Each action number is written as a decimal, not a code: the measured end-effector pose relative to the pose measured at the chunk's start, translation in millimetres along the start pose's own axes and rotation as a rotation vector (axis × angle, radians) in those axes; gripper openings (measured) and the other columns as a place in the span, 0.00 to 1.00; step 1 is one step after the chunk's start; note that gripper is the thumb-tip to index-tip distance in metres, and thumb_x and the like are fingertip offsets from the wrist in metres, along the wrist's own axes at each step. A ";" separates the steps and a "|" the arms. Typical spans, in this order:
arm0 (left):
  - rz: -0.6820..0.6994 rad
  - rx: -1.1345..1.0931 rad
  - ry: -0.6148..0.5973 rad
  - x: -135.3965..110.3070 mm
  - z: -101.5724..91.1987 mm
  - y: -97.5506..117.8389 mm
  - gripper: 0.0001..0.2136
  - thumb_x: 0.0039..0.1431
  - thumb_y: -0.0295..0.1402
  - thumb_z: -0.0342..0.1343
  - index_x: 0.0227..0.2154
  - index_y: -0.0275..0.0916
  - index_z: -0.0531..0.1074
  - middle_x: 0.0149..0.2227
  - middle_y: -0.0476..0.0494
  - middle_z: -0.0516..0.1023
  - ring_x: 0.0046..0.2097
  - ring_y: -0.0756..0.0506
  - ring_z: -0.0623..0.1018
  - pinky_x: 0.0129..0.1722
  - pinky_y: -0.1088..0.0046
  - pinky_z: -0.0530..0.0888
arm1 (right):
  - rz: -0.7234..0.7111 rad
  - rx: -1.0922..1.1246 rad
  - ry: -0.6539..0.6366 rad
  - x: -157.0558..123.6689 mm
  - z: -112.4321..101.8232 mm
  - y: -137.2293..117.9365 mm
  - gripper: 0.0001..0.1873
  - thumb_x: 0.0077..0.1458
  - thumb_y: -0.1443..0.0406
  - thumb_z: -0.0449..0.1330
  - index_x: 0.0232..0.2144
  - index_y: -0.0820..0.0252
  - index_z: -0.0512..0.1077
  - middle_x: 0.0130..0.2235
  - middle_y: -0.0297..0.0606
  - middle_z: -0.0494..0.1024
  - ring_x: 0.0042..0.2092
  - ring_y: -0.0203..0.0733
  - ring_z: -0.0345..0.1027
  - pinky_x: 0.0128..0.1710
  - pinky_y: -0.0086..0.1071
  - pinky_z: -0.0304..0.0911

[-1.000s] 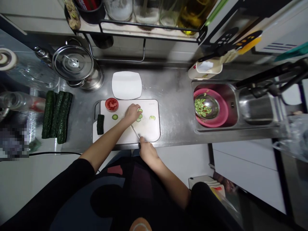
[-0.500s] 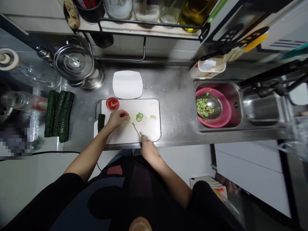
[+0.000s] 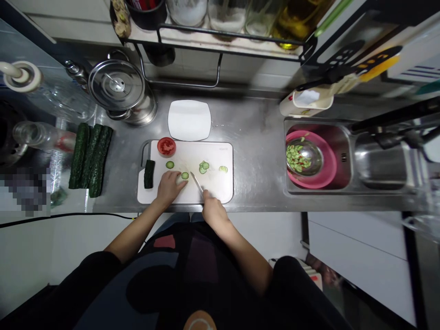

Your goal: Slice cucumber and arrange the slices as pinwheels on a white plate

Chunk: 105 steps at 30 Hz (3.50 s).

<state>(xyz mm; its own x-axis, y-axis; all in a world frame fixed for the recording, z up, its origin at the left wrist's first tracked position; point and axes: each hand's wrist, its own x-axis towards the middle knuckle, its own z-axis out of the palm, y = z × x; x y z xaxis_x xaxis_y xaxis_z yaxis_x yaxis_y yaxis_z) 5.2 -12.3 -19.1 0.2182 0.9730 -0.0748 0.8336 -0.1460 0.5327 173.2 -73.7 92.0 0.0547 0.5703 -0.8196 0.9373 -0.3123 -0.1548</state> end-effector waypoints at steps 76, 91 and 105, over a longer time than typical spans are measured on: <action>-0.030 -0.113 0.025 6.8 5.1 -4.7 0.05 0.53 0.30 0.58 0.34 0.41 0.72 0.36 0.43 0.75 0.43 0.42 0.73 0.48 0.62 0.71 | -0.062 -0.045 -0.056 -7.9 3.7 -7.6 0.26 0.56 0.78 0.44 0.56 0.62 0.59 0.41 0.47 0.76 0.45 0.44 0.72 0.39 0.29 0.61; -0.249 -0.063 -0.006 45.4 -35.4 -12.8 0.04 0.57 0.30 0.54 0.28 0.39 0.72 0.31 0.43 0.77 0.36 0.44 0.75 0.39 0.68 0.69 | -0.004 0.003 -0.026 -13.1 1.3 11.1 0.30 0.52 0.78 0.46 0.57 0.59 0.59 0.38 0.45 0.76 0.43 0.48 0.72 0.35 0.30 0.59; 0.180 -0.066 -0.382 86.4 -4.6 52.6 0.14 0.57 0.31 0.55 0.46 0.40 0.74 0.43 0.43 0.73 0.46 0.45 0.73 0.48 0.69 0.72 | -0.007 0.005 -0.029 -10.7 5.4 10.0 0.30 0.55 0.77 0.46 0.59 0.60 0.57 0.39 0.45 0.76 0.43 0.45 0.72 0.36 0.28 0.60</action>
<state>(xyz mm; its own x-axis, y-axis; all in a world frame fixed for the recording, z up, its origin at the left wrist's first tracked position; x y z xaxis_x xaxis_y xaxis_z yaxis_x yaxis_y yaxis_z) 65.5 64.9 6.4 0.5403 0.7950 -0.2757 0.7331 -0.2839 0.6181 180.1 -87.0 96.2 0.0376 0.5503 -0.8341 0.9360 -0.3118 -0.1635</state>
